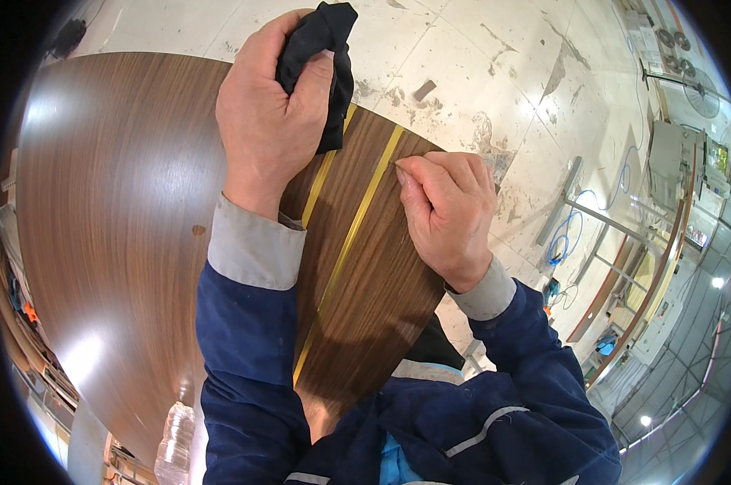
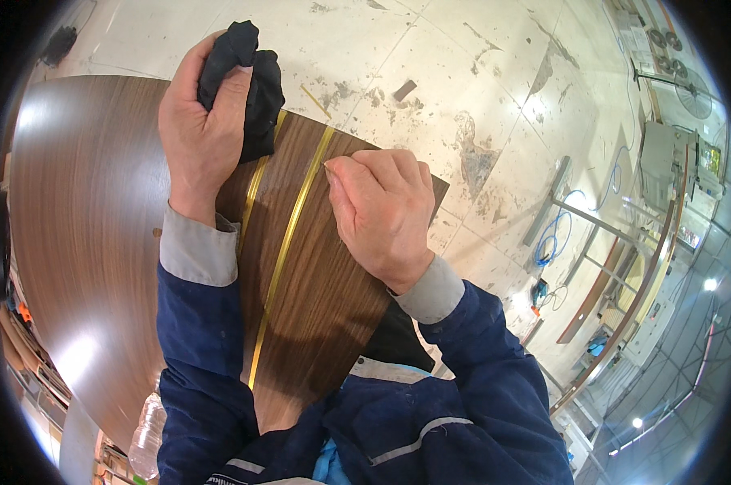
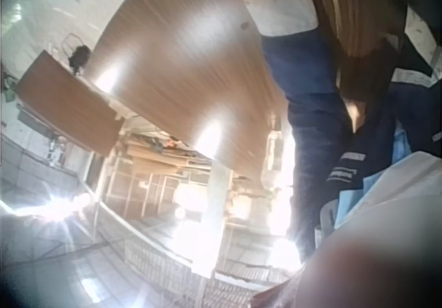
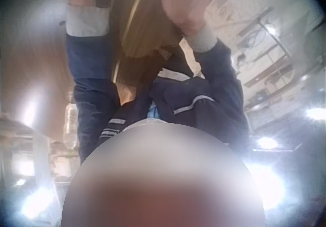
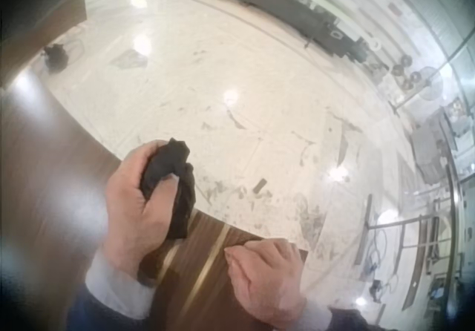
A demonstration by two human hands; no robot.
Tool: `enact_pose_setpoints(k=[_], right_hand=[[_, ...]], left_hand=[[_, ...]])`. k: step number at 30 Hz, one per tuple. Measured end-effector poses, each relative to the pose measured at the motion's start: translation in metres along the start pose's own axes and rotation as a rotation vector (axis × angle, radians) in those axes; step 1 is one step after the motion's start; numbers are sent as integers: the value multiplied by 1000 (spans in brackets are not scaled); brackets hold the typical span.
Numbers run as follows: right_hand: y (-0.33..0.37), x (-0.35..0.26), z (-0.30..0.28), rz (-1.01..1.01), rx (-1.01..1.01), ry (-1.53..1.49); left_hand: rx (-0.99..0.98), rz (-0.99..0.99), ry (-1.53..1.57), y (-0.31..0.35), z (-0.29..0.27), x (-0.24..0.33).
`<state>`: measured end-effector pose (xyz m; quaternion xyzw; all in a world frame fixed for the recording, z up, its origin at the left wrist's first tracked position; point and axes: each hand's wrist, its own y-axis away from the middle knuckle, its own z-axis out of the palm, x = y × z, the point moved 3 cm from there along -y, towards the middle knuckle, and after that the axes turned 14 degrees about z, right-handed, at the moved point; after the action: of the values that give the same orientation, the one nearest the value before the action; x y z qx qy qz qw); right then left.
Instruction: The person wipes a large wooden tabletop with a black cloth, then applies two parallel strips of gold decorative tape along the center. They smooth the tape with the cloth and use a small blade to trim excess tape at the edges.
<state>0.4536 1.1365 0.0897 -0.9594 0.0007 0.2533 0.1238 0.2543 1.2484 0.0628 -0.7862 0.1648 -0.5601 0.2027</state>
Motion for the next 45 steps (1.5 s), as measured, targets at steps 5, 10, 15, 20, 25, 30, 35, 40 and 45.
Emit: enact_pose_setpoints(k=[5,10,15,20,25,30,35,40,45], right_hand=[[1,-5,-1,22,4,11],[4,-4,1,137,-42,10],[7,3,3,43,0,-23],[29,-6,-8,-82,-88,-36],[65,-19,-32,-256,-184,-160],[65,13,-34,-21,-60,38],[73,10,-30,-146,-62,-52],[76,4,-26,-241,-75,-104],[69,8,-27,-152,-77,-78]], left_hand=[[5,-14,37,0,0,-1],[6,-2,18,1,1,-1],[-2,15,-5,0,0,0],[14,20,27,-1,0,-3],[5,20,53,0,2,-2],[-13,-11,30,2,4,6],[-19,20,-36,4,7,9],[-44,46,-25,4,5,10],[-26,-252,77,1,11,20]])
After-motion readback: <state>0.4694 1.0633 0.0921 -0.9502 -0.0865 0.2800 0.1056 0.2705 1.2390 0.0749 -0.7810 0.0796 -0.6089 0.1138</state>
